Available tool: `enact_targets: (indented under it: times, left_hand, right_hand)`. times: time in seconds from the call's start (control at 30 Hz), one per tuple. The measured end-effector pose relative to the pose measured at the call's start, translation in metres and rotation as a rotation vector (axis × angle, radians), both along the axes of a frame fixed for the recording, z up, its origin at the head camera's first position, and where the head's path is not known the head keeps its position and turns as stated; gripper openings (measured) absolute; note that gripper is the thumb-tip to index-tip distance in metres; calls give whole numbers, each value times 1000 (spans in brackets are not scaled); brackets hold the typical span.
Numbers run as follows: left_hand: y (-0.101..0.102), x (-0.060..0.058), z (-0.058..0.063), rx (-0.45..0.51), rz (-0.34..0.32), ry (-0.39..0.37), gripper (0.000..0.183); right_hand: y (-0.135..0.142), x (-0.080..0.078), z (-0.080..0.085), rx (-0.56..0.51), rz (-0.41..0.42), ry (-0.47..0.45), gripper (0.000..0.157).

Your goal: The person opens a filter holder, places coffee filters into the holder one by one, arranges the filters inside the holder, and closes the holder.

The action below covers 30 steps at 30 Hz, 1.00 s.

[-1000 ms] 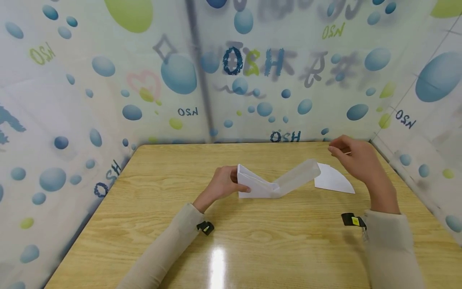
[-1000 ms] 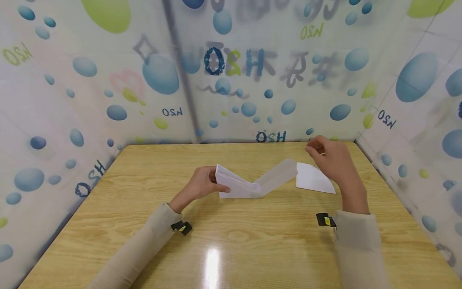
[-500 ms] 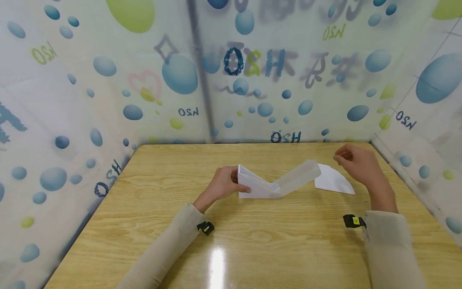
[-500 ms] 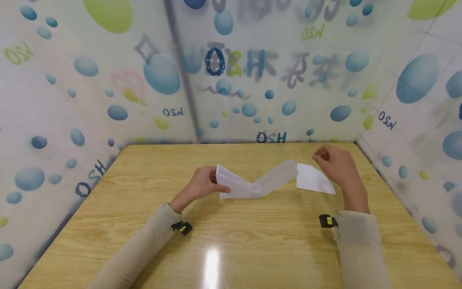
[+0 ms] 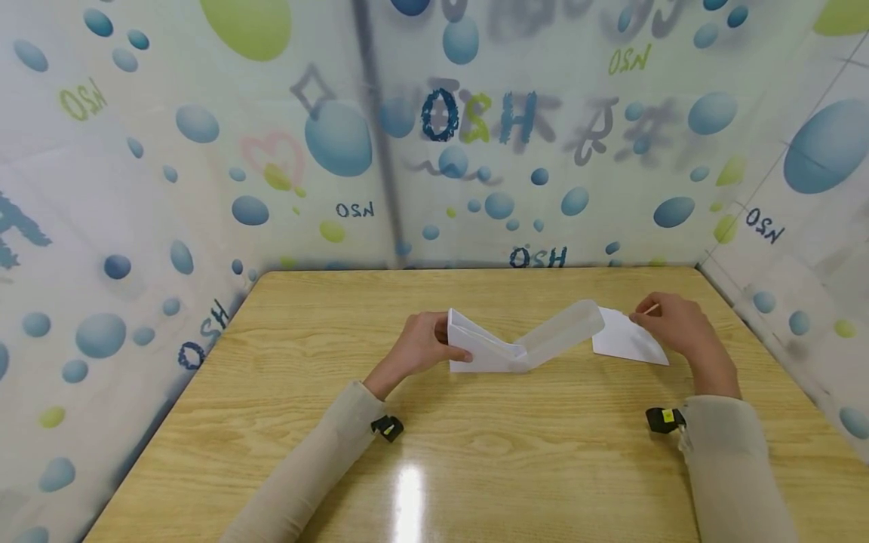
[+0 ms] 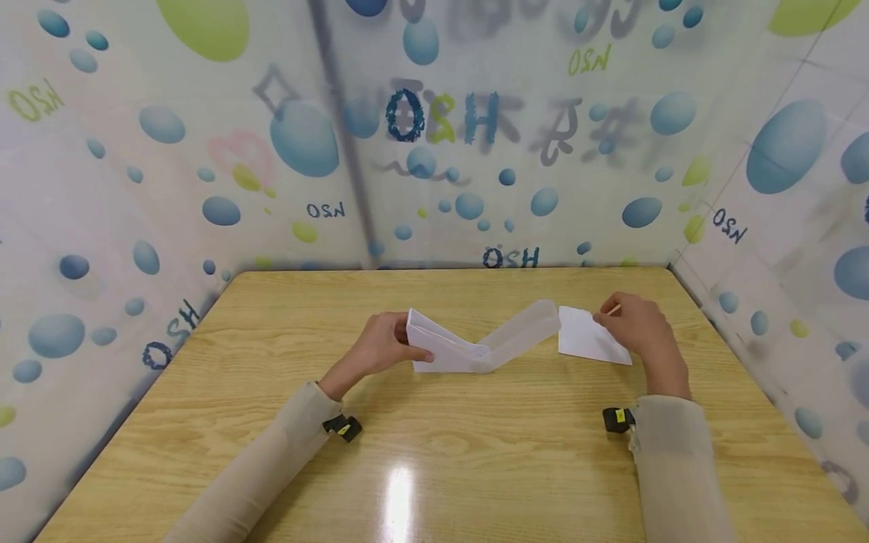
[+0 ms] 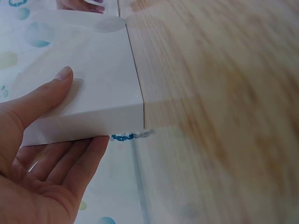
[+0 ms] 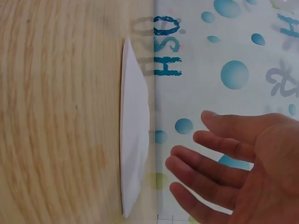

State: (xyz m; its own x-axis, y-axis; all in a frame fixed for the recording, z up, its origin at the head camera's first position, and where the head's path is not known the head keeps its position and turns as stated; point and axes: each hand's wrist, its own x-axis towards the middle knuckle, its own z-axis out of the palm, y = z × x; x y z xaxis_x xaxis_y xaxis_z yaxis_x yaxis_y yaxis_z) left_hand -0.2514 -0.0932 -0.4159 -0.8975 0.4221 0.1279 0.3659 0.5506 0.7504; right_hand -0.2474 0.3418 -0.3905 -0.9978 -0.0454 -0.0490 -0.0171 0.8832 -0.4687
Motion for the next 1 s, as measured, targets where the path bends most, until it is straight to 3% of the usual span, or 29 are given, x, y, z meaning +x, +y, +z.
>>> enact_targets:
  times: [0.57,1.0]
  left_hand:
    - [0,0,-1,-2,10,1,36]
    - [0,0,0,-8,11,-2,37]
  right_hand:
    - [13,-2,-15,-3,-117,-235,72]
    - [9,3,-15,4,-103,-260,68]
